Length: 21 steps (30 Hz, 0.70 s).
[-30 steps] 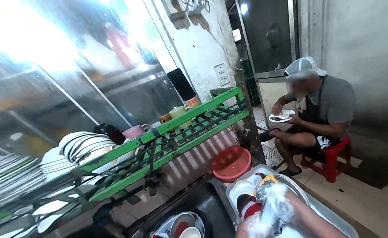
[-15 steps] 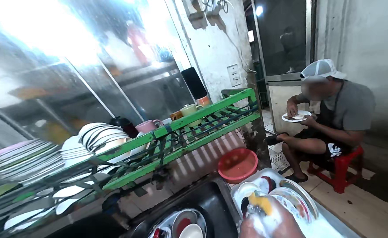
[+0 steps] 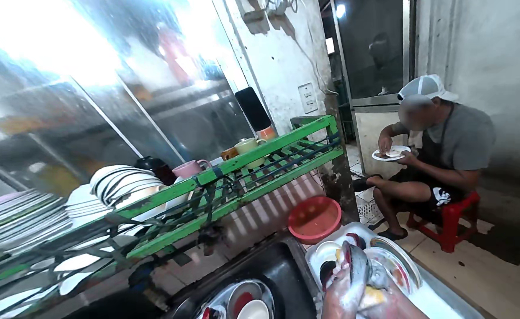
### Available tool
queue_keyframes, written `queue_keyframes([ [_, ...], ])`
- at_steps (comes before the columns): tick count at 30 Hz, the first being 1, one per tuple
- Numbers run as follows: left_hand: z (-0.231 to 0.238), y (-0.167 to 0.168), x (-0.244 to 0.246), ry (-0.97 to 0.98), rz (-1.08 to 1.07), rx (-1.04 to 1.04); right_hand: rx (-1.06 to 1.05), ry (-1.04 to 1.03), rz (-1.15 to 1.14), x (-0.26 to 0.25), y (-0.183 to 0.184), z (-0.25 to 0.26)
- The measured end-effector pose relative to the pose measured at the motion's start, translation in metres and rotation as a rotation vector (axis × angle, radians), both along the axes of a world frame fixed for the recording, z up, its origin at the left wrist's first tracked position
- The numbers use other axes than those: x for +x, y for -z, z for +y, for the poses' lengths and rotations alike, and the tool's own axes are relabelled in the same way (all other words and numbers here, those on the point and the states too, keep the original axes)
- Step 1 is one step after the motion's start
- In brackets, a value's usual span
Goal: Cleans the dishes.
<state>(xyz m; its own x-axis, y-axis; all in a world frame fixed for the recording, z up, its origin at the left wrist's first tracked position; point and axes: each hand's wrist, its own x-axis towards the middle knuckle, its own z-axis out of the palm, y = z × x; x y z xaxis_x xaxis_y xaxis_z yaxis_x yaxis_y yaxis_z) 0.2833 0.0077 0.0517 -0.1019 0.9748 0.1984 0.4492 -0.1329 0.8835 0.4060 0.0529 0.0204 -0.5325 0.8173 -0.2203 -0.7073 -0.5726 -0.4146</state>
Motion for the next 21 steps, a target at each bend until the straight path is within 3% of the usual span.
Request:
queue_keyframes([
  [2,0.009,0.005,-0.003,-0.043,-0.002,0.054,0.252,0.026,-0.066,-0.004,0.019,-0.003],
  [3,0.015,0.006,-0.005,-0.068,-0.018,0.067,0.272,0.037,-0.13,-0.008,0.02,-0.004],
  [5,0.024,0.011,-0.012,-0.133,-0.116,0.088,0.115,0.055,-0.198,-0.014,0.008,-0.006],
  [8,0.035,0.019,-0.026,-0.234,-0.44,0.074,0.311,0.187,-0.697,0.004,-0.006,-0.004],
  [10,0.03,0.023,-0.024,-0.246,-0.733,0.032,0.492,0.158,-1.101,0.016,-0.009,0.016],
  [12,0.022,0.021,-0.013,-0.238,-0.911,-0.036,0.634,0.107,-1.344,0.016,-0.021,0.026],
  [15,0.021,0.017,-0.006,-0.267,-1.017,-0.106,1.018,0.157,-1.407,0.016,-0.026,0.006],
  [17,0.025,0.016,-0.013,-0.29,-1.098,-0.119,1.151,0.1,-1.365,0.022,-0.02,0.004],
  [21,0.023,0.021,-0.017,-0.204,-1.103,-0.141,0.998,-0.044,-1.503,0.038,-0.03,0.023],
])
